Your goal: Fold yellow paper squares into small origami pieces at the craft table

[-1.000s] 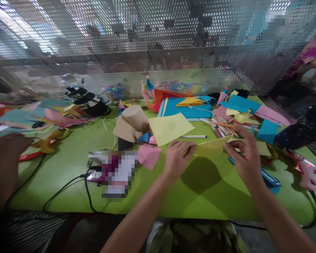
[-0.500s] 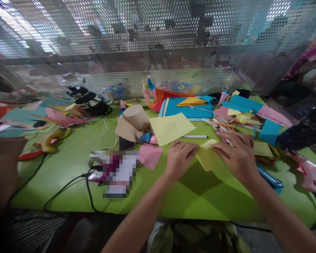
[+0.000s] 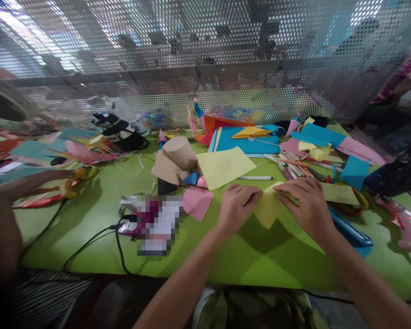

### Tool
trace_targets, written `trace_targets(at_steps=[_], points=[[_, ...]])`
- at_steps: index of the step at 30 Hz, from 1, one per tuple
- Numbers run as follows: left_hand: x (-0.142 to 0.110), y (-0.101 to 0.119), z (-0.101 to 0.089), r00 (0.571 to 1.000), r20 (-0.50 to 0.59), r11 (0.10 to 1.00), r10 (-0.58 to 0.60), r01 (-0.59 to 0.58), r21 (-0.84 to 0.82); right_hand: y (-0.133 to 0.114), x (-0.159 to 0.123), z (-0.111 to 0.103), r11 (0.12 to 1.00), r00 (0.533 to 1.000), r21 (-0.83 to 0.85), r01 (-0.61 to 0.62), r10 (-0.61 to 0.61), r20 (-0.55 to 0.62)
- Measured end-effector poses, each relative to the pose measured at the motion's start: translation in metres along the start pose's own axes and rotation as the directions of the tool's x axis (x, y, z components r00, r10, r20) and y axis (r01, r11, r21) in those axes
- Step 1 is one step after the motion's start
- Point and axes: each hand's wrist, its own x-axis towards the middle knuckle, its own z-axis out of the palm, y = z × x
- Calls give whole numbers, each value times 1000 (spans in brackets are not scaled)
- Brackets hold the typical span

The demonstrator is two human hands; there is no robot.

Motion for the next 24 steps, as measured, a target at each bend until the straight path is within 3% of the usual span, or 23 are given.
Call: trace_targets(at_steps=[10, 24], points=[[0, 0, 1, 999, 28, 1000, 24, -25, 14, 1, -2, 2, 992, 993, -68, 106, -109, -54], [-2, 1, 9, 999, -48, 1000, -15, 14, -9, -10, -4, 8, 977, 977, -148, 156, -175, -119]])
